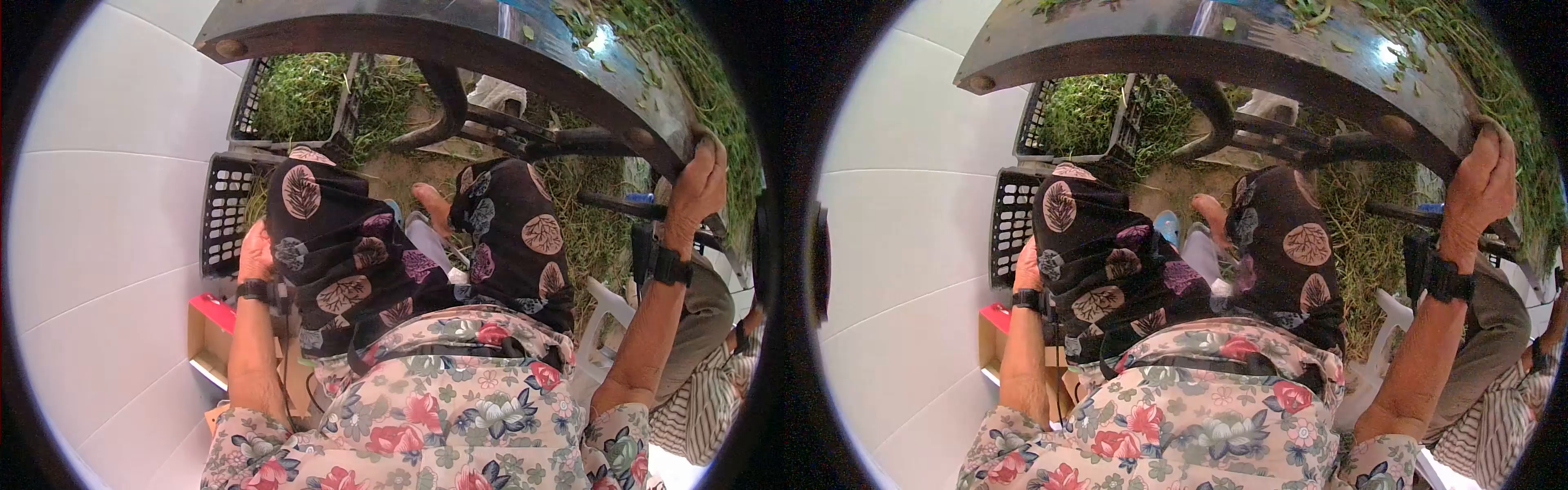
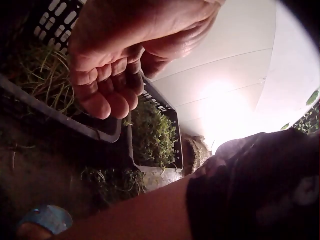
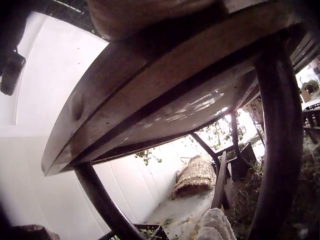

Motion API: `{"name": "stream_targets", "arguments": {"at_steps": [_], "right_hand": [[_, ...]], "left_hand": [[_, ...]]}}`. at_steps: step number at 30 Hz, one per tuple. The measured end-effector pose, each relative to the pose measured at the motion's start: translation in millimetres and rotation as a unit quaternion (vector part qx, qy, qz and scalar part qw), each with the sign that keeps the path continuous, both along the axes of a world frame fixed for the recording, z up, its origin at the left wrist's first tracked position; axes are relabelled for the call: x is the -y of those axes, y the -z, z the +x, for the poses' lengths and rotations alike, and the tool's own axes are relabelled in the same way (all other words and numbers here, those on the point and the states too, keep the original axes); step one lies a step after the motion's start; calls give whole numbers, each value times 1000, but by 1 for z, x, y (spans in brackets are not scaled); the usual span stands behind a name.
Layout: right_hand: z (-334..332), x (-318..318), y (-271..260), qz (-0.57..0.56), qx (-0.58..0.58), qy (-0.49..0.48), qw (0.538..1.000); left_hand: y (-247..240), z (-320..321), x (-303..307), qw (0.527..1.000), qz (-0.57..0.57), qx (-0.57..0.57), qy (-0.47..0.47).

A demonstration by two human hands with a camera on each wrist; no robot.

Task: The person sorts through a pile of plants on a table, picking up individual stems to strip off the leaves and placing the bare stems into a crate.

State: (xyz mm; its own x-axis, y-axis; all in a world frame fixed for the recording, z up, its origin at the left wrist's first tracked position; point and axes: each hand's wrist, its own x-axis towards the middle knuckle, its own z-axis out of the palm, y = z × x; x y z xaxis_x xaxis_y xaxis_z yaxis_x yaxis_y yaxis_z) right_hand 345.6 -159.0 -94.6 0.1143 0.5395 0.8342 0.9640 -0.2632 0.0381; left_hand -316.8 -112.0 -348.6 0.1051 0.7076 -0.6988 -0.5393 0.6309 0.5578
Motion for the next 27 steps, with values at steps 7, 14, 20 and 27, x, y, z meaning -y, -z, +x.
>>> {"name": "stream_targets", "arguments": {"at_steps": [7,14,20,27], "right_hand": [[-22,-4,-5,32,-65,3,997],[-17,-3,1,36,-54,-36,997],[-13,-4,8,53,-55,-28,997],[-27,-9,3,47,60,-49,996]], "left_hand": [[-25,25,-4,999,26,-23,18],[-52,42,-1,984,111,-118,77],[-82,56,-6,958,139,-207,139],[-59,37,-10,974,143,-161,64]]}}
